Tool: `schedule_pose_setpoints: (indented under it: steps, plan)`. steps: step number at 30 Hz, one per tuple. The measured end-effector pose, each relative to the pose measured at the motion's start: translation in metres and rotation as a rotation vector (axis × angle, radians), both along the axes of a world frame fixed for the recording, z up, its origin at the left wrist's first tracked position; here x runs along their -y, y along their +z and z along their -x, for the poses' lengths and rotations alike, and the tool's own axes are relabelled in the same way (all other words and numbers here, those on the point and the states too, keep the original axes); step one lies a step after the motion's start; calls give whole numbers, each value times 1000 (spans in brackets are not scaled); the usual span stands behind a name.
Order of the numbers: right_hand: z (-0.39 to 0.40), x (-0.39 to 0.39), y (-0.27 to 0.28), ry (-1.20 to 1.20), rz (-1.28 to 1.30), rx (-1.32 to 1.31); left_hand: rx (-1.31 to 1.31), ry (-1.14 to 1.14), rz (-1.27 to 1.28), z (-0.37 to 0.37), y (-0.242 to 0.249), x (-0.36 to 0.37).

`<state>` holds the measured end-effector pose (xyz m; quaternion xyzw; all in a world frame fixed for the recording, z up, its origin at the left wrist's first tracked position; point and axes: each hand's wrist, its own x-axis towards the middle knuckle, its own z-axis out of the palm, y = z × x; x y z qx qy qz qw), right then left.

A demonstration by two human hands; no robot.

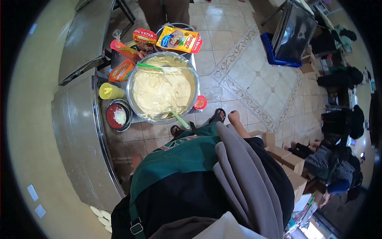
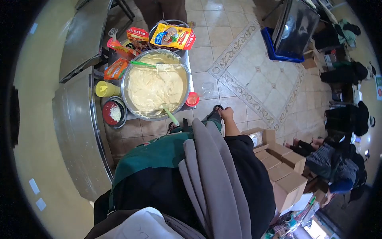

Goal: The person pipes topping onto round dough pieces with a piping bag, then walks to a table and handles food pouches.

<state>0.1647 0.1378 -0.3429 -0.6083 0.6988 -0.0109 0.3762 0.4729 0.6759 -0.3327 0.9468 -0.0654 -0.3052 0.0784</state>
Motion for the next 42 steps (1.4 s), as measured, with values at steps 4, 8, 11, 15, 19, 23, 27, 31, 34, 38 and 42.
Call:
schedule_pose_setpoints:
  steps: [4, 8, 11, 15, 19, 23, 27, 31, 34, 38, 42]
  plan:
    - [15, 49, 10, 229, 55, -45, 165, 238, -130, 25, 22, 31]
    - [59, 139, -63, 421, -23, -7, 489, 767, -99, 47, 36, 90]
    - [76, 189, -30, 389, -53, 113, 645, 1006, 43, 74, 88, 188]
    - [139, 253, -51, 335, 86, 138, 701, 873, 95, 82, 135, 316]
    - [211, 304, -70, 287, 67, 124, 719, 675, 261, 69, 149, 414]
    - [201, 308, 23, -191, -295, 201, 622, 331, 809, 30, 125, 493]
    - [193, 340, 32, -267, -350, 210, 709, -235, 604, 19, 154, 606]
    - [162, 395, 36, -267, -355, 261, 417, -357, 147, -23, 116, 674]
    - [140, 455, 26, -200, -293, 313, 388, -319, -4, -49, 108, 715]
    - [122, 534, 12, 32, -236, 186, 401, -206, -58, -70, 56, 735]
    - [85, 608, 30, 149, -342, -22, 569, -138, -182, -61, 15, 754]
